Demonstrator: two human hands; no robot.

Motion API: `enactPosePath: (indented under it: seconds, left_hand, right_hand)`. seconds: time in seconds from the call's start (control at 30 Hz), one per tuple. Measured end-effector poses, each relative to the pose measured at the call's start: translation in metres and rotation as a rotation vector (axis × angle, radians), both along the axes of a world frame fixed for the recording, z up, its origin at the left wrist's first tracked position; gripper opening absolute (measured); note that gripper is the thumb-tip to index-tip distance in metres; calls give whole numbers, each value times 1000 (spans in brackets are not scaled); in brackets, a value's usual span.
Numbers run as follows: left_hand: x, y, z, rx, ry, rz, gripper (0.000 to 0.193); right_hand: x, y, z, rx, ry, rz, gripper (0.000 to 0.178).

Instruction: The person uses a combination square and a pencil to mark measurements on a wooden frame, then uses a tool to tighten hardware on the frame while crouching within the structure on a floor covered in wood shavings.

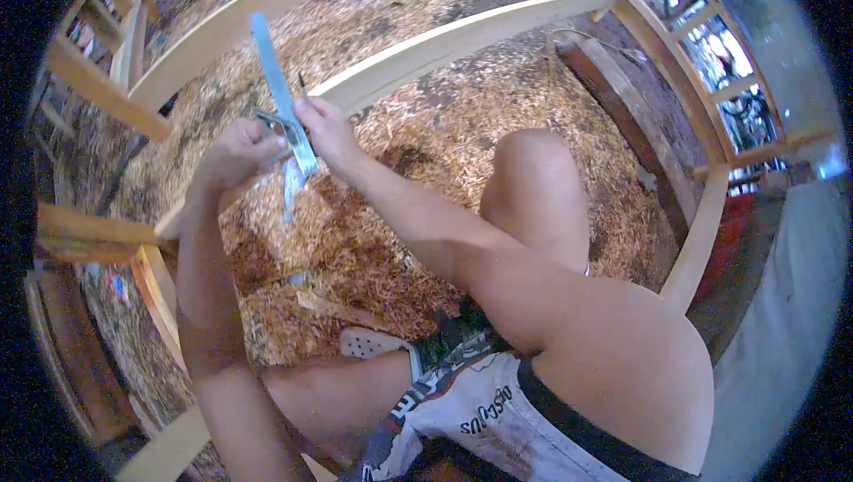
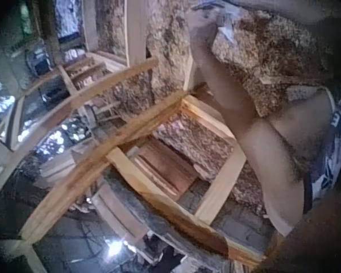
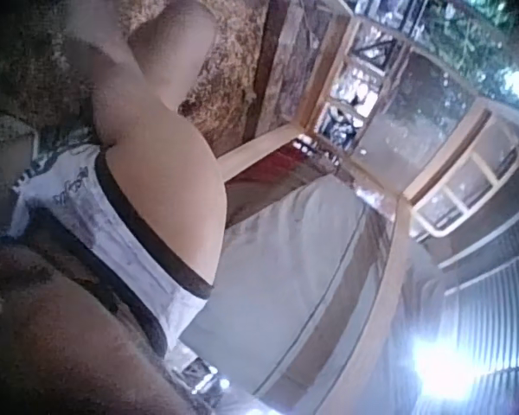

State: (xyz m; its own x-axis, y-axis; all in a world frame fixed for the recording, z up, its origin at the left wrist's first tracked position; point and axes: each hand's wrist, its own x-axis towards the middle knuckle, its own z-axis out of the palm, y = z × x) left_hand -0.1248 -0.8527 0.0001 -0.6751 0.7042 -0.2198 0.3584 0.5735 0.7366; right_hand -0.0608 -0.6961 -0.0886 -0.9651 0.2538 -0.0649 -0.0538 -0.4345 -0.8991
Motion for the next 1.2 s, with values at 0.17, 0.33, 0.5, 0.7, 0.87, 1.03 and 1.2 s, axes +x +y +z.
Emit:
enactPosePath:
  seconds: [0.17, 0.33, 0.5, 0.7, 0.87, 1.03, 1.2]
  left_hand:
    - [20, 24, 1, 92, 187, -224, 23]
    - [24, 39, 2, -44, 14, -139, 24]
    - [22, 38, -14, 112, -125, -165, 22]
    - [22, 32, -19, 57, 262, -202, 27]
    - [42, 54, -10, -96, 210, -76, 29]
    - [36, 18, 7, 383, -474, 236, 41]
    - [41, 29, 11, 194, -282, 226, 29]
  right_hand:
    - [9, 6, 22, -118, -3, 31, 37]
    - [19, 24, 34, 55, -41, 126, 43]
    - [18, 25, 37, 12, -33, 112, 46]
    - [-4, 32, 15, 144, -94, 56, 32]
    - [-13, 58, 5, 144, -9, 102, 29]
    - [-28, 30, 25, -158, 127, 61, 32]
    - [-43, 27, 15, -25, 287, 292, 33]
